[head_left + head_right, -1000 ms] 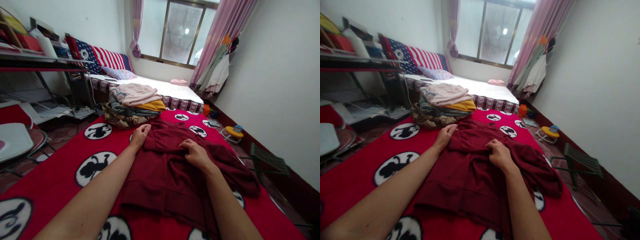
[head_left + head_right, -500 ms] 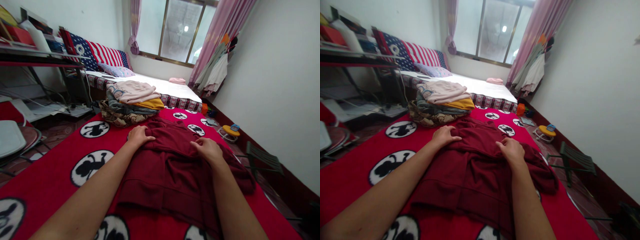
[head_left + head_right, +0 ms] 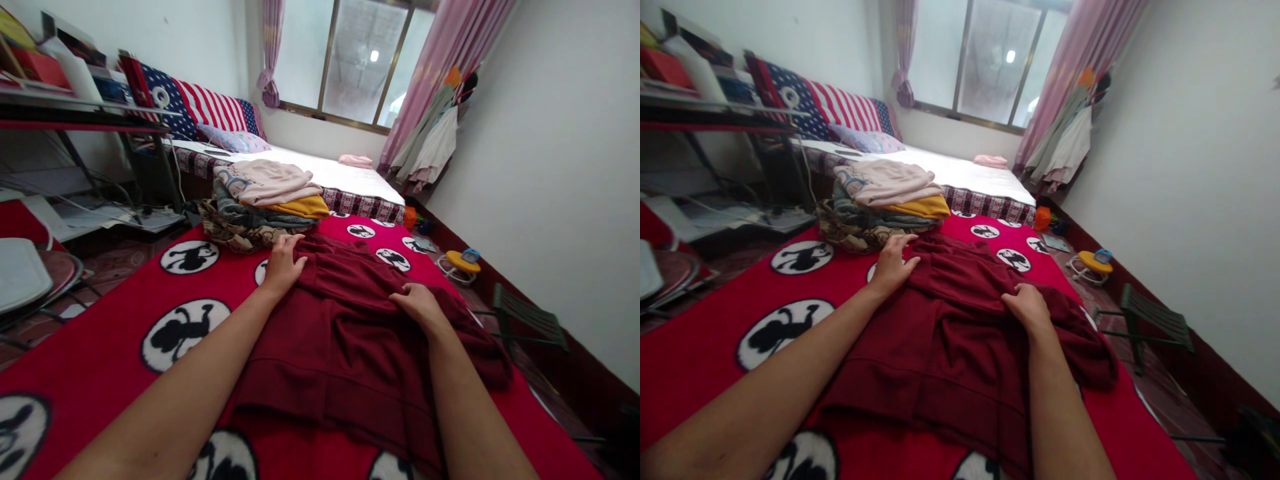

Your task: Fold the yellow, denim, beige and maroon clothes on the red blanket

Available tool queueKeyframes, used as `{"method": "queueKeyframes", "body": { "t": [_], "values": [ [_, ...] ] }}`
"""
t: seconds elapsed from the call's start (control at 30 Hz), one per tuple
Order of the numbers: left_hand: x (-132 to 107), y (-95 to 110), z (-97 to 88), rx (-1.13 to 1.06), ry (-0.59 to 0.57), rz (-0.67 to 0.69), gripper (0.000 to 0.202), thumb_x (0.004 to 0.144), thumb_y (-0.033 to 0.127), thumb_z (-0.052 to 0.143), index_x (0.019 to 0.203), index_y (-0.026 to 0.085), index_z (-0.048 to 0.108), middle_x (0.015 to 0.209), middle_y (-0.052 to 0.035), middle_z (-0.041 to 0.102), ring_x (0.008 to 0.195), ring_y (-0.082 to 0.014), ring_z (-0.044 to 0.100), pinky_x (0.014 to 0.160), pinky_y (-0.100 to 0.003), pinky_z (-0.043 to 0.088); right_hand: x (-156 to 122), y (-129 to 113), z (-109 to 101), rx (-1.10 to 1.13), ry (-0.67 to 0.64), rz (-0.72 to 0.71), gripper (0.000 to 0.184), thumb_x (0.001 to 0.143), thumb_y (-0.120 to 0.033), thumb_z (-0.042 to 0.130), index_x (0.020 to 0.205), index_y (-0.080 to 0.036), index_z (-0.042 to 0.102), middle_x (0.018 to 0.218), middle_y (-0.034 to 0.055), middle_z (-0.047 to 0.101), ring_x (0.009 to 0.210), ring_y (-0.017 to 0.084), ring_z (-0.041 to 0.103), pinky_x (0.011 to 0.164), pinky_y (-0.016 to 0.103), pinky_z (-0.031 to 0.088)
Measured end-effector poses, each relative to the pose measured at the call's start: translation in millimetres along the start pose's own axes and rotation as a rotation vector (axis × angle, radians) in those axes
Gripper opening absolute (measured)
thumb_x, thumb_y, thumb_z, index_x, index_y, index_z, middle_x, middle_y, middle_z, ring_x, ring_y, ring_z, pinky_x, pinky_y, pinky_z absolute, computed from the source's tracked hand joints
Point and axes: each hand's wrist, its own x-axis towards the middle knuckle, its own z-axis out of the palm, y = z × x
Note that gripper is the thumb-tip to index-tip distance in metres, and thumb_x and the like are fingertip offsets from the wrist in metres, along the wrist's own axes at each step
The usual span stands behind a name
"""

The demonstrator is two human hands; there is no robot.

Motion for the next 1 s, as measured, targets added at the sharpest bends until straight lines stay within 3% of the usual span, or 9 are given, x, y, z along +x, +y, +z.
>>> {"method": "queueKeyframes", "body": {
  "t": [0.1,0.2,0.33,0.43,0.57,0.63,0.73,0.87,1.0],
  "values": [
    [-1.5,6.7,-1.4,-0.038,-0.132,0.09,0.014,0.084,0.025,0.063,0.095,0.02,0.07,0.099,-0.0053,0.066,0.1,-0.021,0.058,0.097,-0.035,0.043,-1.6,-0.8,-1.8,0.121,-0.057,-0.085,0.035,0.066,-0.045,0.073,0.082,-0.015,0.066,0.085,0.0093,0.07,0.081,0.024,0.065,0.067,0.028,0.045],
    [-4.9,11.5,-3.6,-0.112,-0.402,0.168,0.028,0.083,0.043,0.064,0.099,0.022,0.072,0.101,-0.0046,0.068,0.098,-0.0201,0.06,0.094,-0.032,0.044,-3.8,-2.1,-6.5,0.227,-0.09,-0.108,0.041,0.069,-0.047,0.073,0.091,-0.013,0.067,0.092,0.0103,0.071,0.086,0.025,0.066,0.073,0.029,0.047],
    [-9.4,8.8,-3.9,-0.043,-0.693,0.261,0.059,0.06,0.049,0.081,0.114,0.028,0.069,0.122,-0.0059,0.061,0.114,-0.0259,0.054,0.099,-0.035,0.041,-7.9,-1.4,-14.4,0.326,-0.104,-0.077,0.047,0.07,-0.049,0.073,0.098,-0.012,0.065,0.092,0.0109,0.07,0.083,0.024,0.066,0.067,0.028,0.049],
    [-9.3,4.5,-1.2,-0.031,-0.679,0.281,0.032,0.066,0.03,0.078,0.097,0.026,0.074,0.114,-0.005,0.065,0.108,-0.0232,0.057,0.097,-0.033,0.042,-15.0,-2.5,-21.8,0.506,-0.17,-0.092,0.059,0.062,-0.044,0.079,0.108,-0.013,0.059,0.094,0.0114,0.068,0.08,0.022,0.065,0.061,0.027,0.05],
    [-7.3,1.3,2.2,-0.097,-0.489,0.142,0.012,0.074,0.019,0.066,0.084,0.019,0.073,0.088,-0.0038,0.071,0.085,-0.0179,0.064,0.081,-0.028,0.048,-24.7,-7.4,-32.5,0.698,-0.311,-0.253,0.065,0.047,-0.023,0.081,0.107,-0.017,0.057,0.1,0.0072,0.064,0.079,0.017,0.062,0.065,0.026,0.052],
    [-7.1,-0.2,2.9,-0.137,-0.384,0.042,0.014,0.075,0.019,0.064,0.086,0.018,0.073,0.085,-0.0031,0.071,0.081,-0.0174,0.064,0.076,-0.027,0.048,-26.8,-9.5,-36.8,0.637,-0.301,-0.301,0.051,0.048,-0.017,0.076,0.097,-0.017,0.062,0.093,0.0038,0.064,0.073,0.014,0.06,0.061,0.024,0.05],
    [-8.2,-3.7,3.2,-0.211,-0.301,-0.005,0.018,0.074,0.021,0.063,0.088,0.018,0.073,0.086,-0.0028,0.071,0.081,-0.017,0.065,0.075,-0.025,0.049,-26.7,-9.7,-42.0,0.396,-0.128,-0.282,0.024,0.056,-0.016,0.066,0.08,-0.016,0.067,0.072,0.0012,0.063,0.065,0.014,0.058,0.057,0.021,0.044],
    [-9.0,-4.9,0.6,-0.217,-0.397,0.074,0.028,0.067,0.012,0.058,0.09,0.018,0.074,0.089,-0.0026,0.07,0.082,-0.0157,0.064,0.075,-0.023,0.048,-25.9,-5.8,-49.2,0.055,-0.04,-0.241,0.014,0.061,-0.02,0.068,0.074,-0.02,0.073,0.069,0.0026,0.068,0.066,0.016,0.062,0.059,0.022,0.043],
    [-4.5,5.6,-7.6,-0.171,-0.604,0.013,0.023,0.071,0.022,0.059,0.086,0.019,0.076,0.086,-0.0022,0.071,0.077,-0.0161,0.064,0.072,-0.023,0.047,-23.5,-4.4,-48.5,-0.03,-0.101,-0.208,0.033,0.071,-0.052,0.067,0.081,-0.022,0.075,0.075,0.0062,0.071,0.071,0.019,0.065,0.061,0.024,0.043]
  ]
}}
